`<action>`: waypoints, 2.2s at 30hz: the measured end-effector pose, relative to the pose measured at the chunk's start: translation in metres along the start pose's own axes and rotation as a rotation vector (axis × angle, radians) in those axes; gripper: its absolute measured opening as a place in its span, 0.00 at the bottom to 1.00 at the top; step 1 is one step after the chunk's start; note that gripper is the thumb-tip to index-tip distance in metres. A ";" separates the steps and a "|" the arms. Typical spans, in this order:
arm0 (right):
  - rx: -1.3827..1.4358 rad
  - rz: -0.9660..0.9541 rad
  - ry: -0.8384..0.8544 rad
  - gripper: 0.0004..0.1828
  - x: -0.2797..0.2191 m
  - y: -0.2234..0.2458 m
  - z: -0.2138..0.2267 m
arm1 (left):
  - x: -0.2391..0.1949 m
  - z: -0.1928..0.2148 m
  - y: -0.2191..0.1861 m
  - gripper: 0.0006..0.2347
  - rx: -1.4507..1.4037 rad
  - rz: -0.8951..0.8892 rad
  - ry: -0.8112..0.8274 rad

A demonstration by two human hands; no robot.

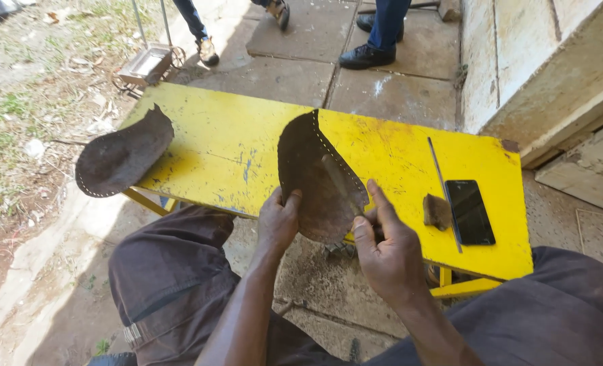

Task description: A person uses a hand file to smooth the edges of a curved metal plate on a yellow workbench.

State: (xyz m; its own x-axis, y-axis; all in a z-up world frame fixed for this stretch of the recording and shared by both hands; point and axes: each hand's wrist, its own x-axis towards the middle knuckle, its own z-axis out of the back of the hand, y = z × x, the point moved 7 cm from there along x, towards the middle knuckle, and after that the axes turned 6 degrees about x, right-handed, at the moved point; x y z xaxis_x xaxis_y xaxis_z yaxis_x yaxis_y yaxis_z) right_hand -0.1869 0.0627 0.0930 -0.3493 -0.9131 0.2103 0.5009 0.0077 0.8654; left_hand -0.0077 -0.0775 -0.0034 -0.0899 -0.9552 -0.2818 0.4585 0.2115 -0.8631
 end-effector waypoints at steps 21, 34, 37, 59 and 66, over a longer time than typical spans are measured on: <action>0.022 -0.079 -0.053 0.39 0.018 0.017 0.020 | -0.005 0.005 0.009 0.11 0.059 -0.110 -0.078; 0.103 0.016 -0.215 0.38 0.040 0.025 0.070 | -0.004 0.001 0.009 0.14 0.110 -0.053 -0.028; 0.032 -0.151 -0.130 0.39 0.059 -0.016 0.059 | -0.003 0.001 0.004 0.18 0.113 -0.027 -0.052; -0.372 -0.278 0.260 0.23 -0.003 -0.091 -0.046 | -0.041 0.025 -0.020 0.34 -0.374 0.041 0.057; -0.264 -0.298 0.305 0.25 -0.014 -0.090 -0.053 | -0.029 -0.045 0.070 0.24 -0.296 0.210 0.068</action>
State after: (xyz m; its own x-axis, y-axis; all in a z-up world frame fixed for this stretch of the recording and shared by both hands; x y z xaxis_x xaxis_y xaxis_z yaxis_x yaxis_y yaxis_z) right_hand -0.1850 0.0527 -0.0120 -0.2801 -0.9377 -0.2054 0.6118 -0.3393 0.7146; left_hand -0.0127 -0.0259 -0.0745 -0.0843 -0.8708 -0.4844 0.1987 0.4617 -0.8645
